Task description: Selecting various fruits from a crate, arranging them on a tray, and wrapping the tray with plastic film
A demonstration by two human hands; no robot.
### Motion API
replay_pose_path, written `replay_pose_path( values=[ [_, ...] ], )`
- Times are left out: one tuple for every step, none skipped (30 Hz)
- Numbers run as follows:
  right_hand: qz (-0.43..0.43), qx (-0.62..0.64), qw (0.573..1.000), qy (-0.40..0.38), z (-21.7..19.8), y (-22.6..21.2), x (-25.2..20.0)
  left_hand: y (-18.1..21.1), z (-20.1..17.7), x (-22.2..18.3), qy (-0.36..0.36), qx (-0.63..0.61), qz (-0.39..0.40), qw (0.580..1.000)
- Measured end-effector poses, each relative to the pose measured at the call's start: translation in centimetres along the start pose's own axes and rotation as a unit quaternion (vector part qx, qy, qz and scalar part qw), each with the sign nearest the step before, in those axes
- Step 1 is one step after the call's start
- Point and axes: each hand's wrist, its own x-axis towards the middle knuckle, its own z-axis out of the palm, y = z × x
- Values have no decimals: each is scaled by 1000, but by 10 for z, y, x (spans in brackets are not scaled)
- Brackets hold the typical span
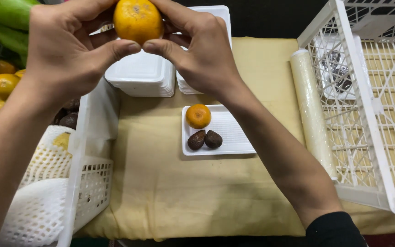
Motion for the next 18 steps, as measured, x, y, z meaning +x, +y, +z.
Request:
replay_pose_path(
  values=[
    [-8,-2,1000,3,-6,-1,-2,1,6,3,0,-12,3,1000],
    [-8,-3,1000,4,-10,0,-4,3,9,6,-1,-13,4,1000],
    [-4,-5,1000,6,-13,0,-6,4,13,8,-4,-23,6,1000],
    [0,-6,1000,7,-16,-1,-9,5,17,9,-8,-32,9,999],
    [0,-6,1000,7,-19,-1,-11,5,19,10,-8,-32,9,999],
    [-1,-14,1000,8,-22,-1,-13,5,22,11,-6,-37,9,999],
    [-4,-23,1000,10,-26,-1,-15,5,25,13,-5,-41,11,999],
    [-5,-23,1000,11,-28,-1,-16,5,27,14,-5,-41,12,999],
    [-3,-18,1000,8,-31,-1,-18,4,30,16,-9,-39,16,999],
    [-2,-12,1000,4,-33,-1,-19,3,32,17,-12,-38,20,999],
    [-2,-13,1000,5,-36,-1,-20,3,34,19,-13,-37,20,999],
    [2,-18,1000,8,-39,-1,-22,4,37,20,-12,-35,24,999],
    [5,-22,1000,9,-40,0,-23,4,39,21,-9,-31,26,999],
    [4,-21,1000,9,-43,0,-25,2,43,21,-9,-29,26,999],
    [10,-16,1000,9,-46,0,-27,0,47,21,-2,-46,21,999],
    [17,-11,1000,9,-49,1,-29,-2,51,21,6,-62,15,998],
    [17,-12,1000,11,-52,1,-32,-1,55,21,4,-63,16,998],
    [15,-21,1000,14,-54,1,-35,1,59,22,11,-49,24,998]
  ],
)
